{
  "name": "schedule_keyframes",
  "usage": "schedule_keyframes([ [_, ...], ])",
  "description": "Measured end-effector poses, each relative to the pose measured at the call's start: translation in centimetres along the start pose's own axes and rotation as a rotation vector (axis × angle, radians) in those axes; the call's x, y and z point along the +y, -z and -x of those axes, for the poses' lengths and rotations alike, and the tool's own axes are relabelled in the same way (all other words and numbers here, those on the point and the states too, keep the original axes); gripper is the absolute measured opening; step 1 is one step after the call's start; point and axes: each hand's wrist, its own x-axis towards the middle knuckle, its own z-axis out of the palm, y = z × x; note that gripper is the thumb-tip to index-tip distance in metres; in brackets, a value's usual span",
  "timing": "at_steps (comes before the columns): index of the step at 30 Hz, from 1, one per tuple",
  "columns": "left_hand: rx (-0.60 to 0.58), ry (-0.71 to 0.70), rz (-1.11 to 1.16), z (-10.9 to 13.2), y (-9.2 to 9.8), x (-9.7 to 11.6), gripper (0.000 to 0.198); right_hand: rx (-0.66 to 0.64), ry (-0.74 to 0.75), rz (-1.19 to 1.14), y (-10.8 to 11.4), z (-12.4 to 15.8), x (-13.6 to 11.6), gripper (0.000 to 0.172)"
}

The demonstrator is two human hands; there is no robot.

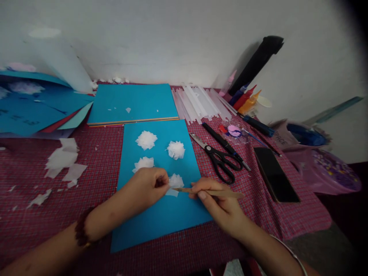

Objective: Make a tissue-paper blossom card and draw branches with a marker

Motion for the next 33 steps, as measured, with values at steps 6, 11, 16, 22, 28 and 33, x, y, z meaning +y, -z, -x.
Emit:
schedule_keyframes([
  [6,0.011,0.002,0.019,0.1,0.1,0.4,0.029,-0.060,0.111,0.178,0.2,-0.4,-0.6,0.022],
  [11,0.034,-0.029,0.101,0.2,0.0,0.0,0.032,-0.217,0.297,0.480,0.2,-0.4,-1.5,0.020],
  [16,0.031,-0.059,0.110,0.3,-0.2,-0.1,0.024,-0.309,0.457,0.732,-0.2,-0.4,-2.1,0.029],
  [22,0.031,-0.060,0.158,0.1,0.0,-0.4,0.020,-0.128,0.386,0.444,-0.2,0.1,-1.5,0.024],
  [28,0.076,-0.044,0.232,0.4,-0.1,0.2,0.017,0.343,-0.272,-0.517,0.5,-0.6,0.0,0.017],
  [33,0.098,-0.028,0.194,5.0,-0.1,1.1,0.017,0.375,-0.480,-0.585,1.4,-0.8,2.5,0.023],
])
